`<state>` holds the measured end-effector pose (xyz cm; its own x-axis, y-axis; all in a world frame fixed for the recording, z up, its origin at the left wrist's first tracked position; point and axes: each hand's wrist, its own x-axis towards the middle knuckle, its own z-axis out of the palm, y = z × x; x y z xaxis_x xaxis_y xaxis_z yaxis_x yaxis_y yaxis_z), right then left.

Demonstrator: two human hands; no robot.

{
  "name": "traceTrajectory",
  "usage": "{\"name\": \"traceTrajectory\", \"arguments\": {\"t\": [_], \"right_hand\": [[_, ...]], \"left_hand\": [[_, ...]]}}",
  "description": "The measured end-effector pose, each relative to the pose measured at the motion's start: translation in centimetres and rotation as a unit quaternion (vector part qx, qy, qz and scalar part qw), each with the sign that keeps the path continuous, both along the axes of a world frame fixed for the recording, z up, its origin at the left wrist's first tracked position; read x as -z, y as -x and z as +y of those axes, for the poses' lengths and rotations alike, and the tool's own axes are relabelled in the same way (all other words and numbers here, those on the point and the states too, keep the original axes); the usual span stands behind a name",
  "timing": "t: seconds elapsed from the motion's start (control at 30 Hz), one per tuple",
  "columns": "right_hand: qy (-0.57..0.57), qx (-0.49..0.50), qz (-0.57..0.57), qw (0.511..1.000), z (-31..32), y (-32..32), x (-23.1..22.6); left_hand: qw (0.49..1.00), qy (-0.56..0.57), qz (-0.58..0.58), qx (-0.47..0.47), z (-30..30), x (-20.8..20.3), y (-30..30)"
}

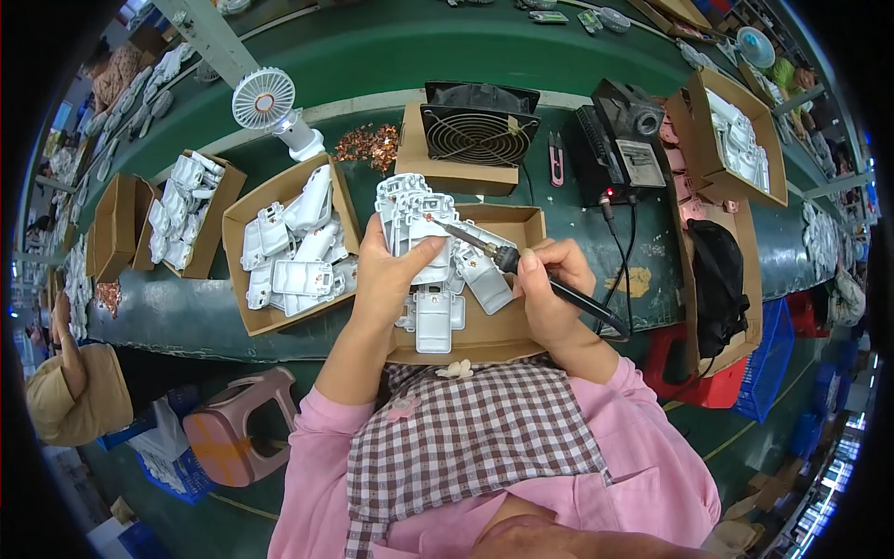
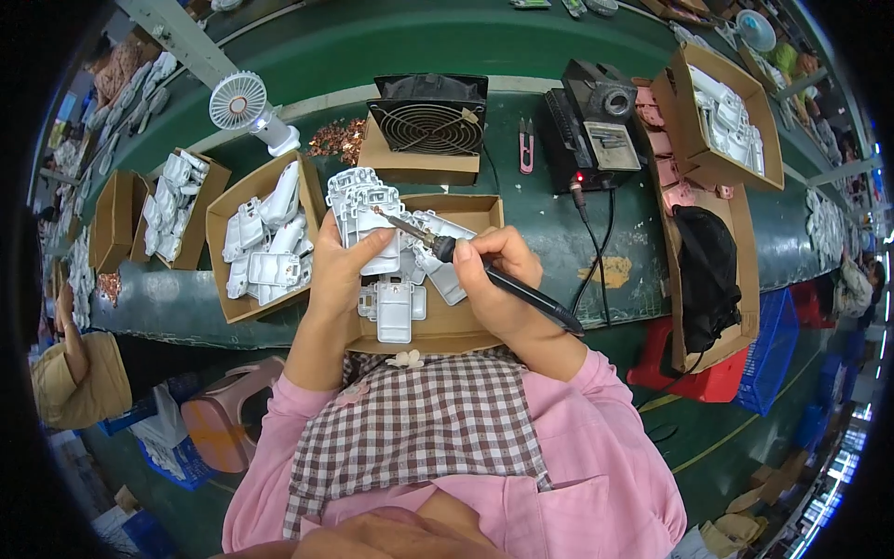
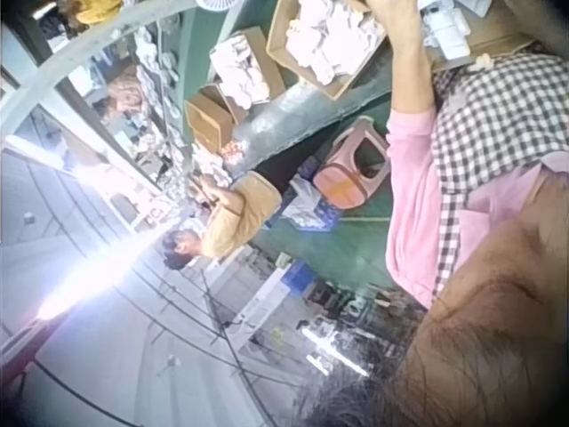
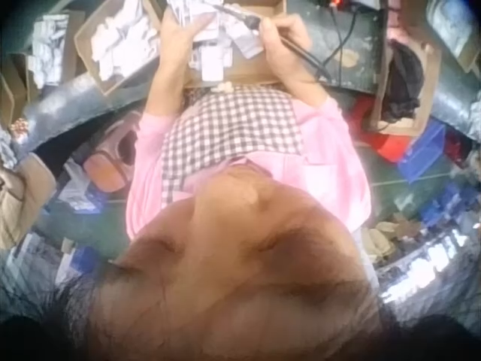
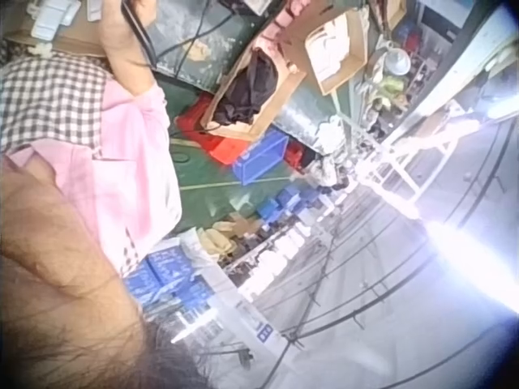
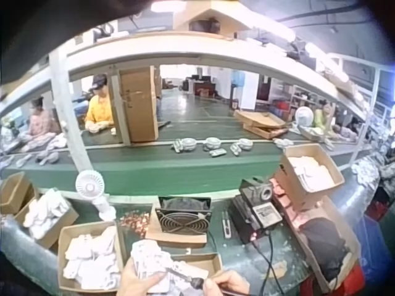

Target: The person solders electrical components onto a white plastic frame using a soldering iron and solder wire.

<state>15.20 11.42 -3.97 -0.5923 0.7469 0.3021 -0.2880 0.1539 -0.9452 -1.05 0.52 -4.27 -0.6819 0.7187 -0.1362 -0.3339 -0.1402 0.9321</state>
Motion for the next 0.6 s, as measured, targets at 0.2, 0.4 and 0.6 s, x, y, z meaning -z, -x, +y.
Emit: {"name": "traceTrajectory", "arguments": {"t": [0.2,0.4,0.6], "right_hand": [[0.006,0.014,-0.004,1.000,-0.06,0.39,-0.33],[-0.002,0.013,-0.010,1.000,0.06,0.37,-0.12],[0.002,0.014,-0.014,1.000,0.03,0.42,0.01]], "left_hand": [[1.000,0.000,-0.001,0.009,-0.14,0.02,0.04],[1.000,0.006,0.002,0.004,-0.11,-0.15,-0.05],[1.000,-0.009,-0.002,0.008,-0.12,0.12,0.10]]}}
